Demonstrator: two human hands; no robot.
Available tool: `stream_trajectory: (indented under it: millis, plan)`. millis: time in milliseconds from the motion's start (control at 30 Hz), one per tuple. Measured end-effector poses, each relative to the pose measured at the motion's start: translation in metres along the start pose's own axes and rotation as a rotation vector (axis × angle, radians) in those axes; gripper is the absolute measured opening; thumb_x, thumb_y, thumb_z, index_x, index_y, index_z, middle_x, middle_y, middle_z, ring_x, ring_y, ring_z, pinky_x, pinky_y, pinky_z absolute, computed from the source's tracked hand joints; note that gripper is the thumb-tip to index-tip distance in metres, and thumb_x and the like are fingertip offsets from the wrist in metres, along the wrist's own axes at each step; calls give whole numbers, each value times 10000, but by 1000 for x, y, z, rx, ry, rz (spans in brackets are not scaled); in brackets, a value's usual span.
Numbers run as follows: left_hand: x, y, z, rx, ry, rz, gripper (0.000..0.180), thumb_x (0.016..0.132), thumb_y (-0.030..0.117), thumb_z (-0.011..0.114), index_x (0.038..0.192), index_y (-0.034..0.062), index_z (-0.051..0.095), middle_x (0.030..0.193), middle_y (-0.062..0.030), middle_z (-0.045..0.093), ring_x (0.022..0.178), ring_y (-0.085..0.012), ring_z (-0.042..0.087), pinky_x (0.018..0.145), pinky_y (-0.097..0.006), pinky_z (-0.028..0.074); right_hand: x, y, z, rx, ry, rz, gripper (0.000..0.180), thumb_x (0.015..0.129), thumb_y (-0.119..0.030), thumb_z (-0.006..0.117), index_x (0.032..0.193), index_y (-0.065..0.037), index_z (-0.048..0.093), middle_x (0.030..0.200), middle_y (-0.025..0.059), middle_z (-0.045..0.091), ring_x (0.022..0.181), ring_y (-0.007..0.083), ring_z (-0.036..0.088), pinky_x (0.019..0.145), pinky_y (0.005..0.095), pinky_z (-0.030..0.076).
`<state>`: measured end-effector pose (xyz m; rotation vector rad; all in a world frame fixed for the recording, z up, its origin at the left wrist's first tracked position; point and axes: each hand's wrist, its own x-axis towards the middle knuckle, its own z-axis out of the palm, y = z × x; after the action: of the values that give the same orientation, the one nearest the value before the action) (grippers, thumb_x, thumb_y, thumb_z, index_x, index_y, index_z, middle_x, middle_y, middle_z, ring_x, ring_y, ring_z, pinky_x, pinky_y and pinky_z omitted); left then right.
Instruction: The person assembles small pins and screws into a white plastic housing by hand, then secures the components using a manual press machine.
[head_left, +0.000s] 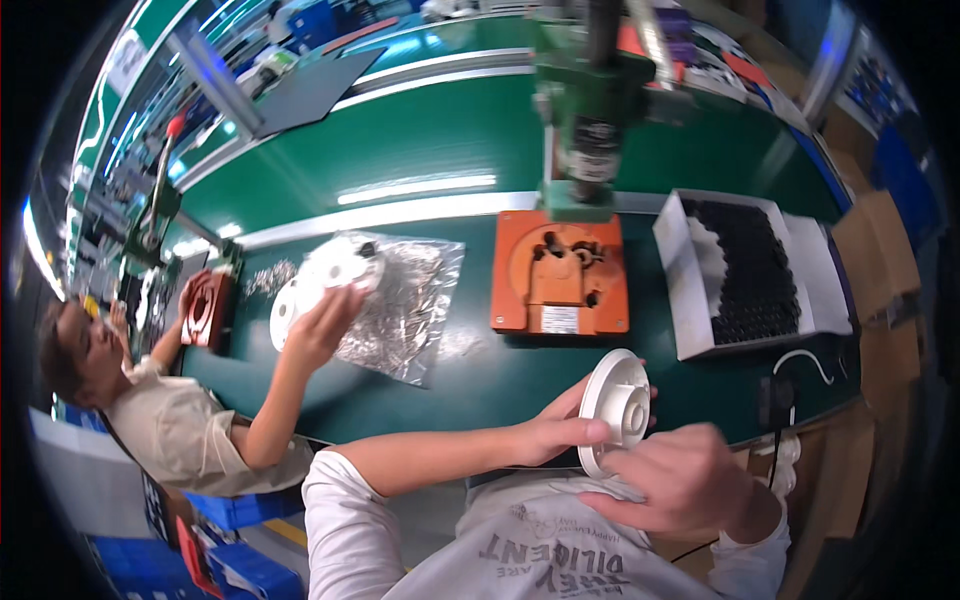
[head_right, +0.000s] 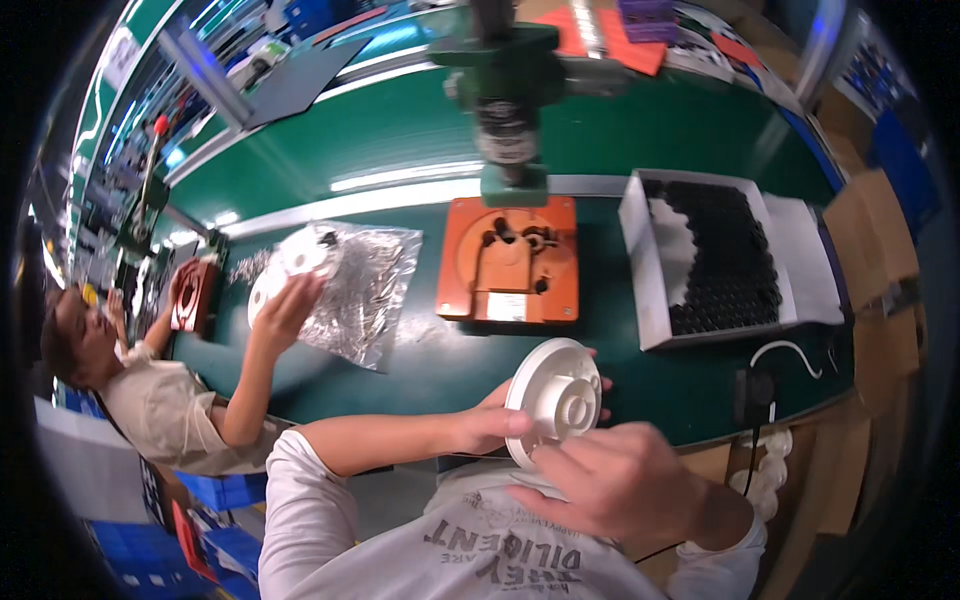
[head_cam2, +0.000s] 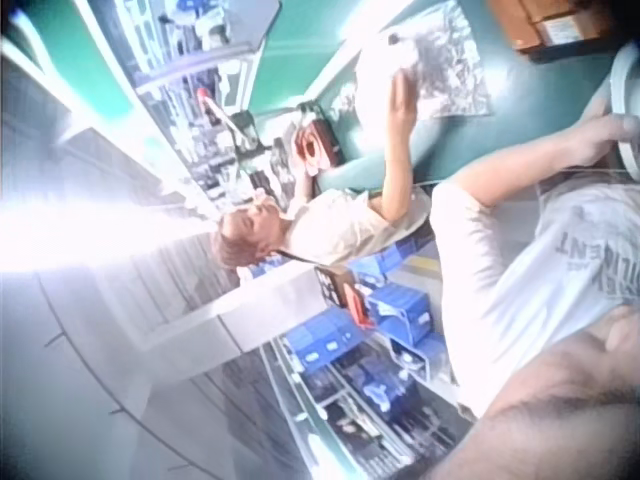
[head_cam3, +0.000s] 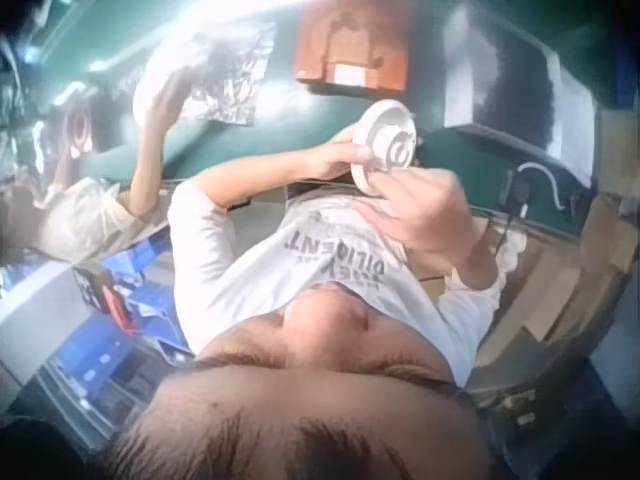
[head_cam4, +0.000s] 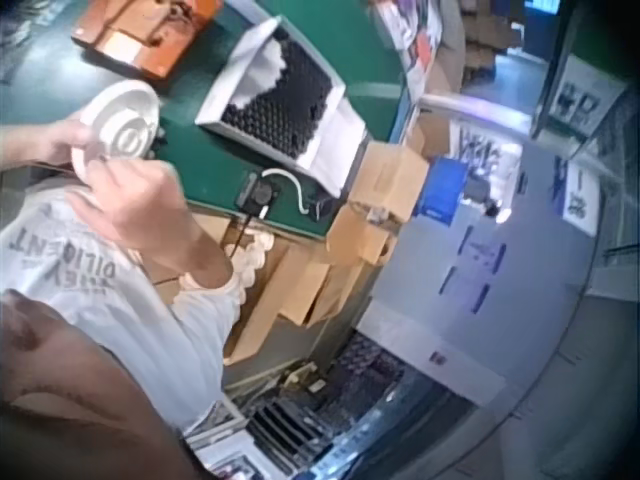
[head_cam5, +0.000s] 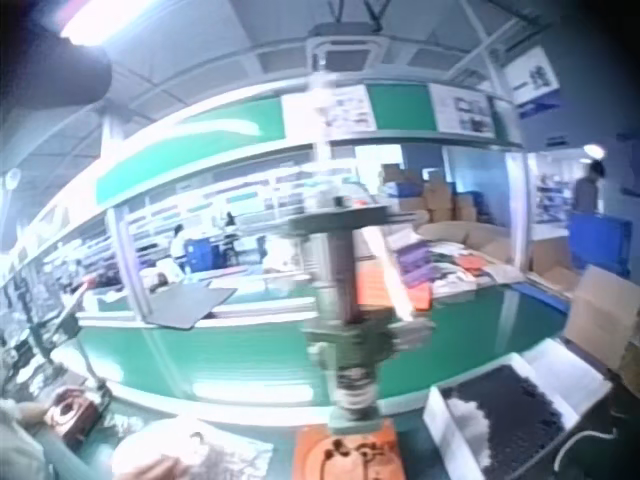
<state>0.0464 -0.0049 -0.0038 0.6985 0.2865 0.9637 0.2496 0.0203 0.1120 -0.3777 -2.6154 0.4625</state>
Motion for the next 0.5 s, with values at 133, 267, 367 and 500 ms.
stream_trajectory:
  millis: [133,267,367,500]
  plan:
    - [-10,7,-17,-15,-116,-127,923,948,525,701,1613,43,280,1477,-143,532,1325,-241,569,1138,-400,444,73,29,1,173,232,81,173,780,-95,868,791,-47,703,637,40,615,507,181,596,458,312,427]
    - [-10,0,-17,-113,-220,-132,783,987,608,592,1468,0,478,1329,-173,642,1145,-254,680,999,-377,551,138,69,37,180,155,81,71,864,-80,784,888,-43,727,743,88,666,605,260,652,580,368,518]
    - [-13,-2,-25,-203,-282,-194,761,1015,631,521,1429,-7,526,1271,-191,672,1112,-290,708,940,-401,590,160,86,64,120,94,10,74,877,-96,767,902,-37,731,802,93,669,701,275,673,648,390,540]
    - [-16,0,-15,-379,-229,-208,776,1043,665,412,1407,-6,548,1230,-208,692,1088,-333,725,908,-463,622,173,101,92,4,9,-61,98,886,-132,760,917,-41,744,853,84,654,858,285,666,729,415,543]
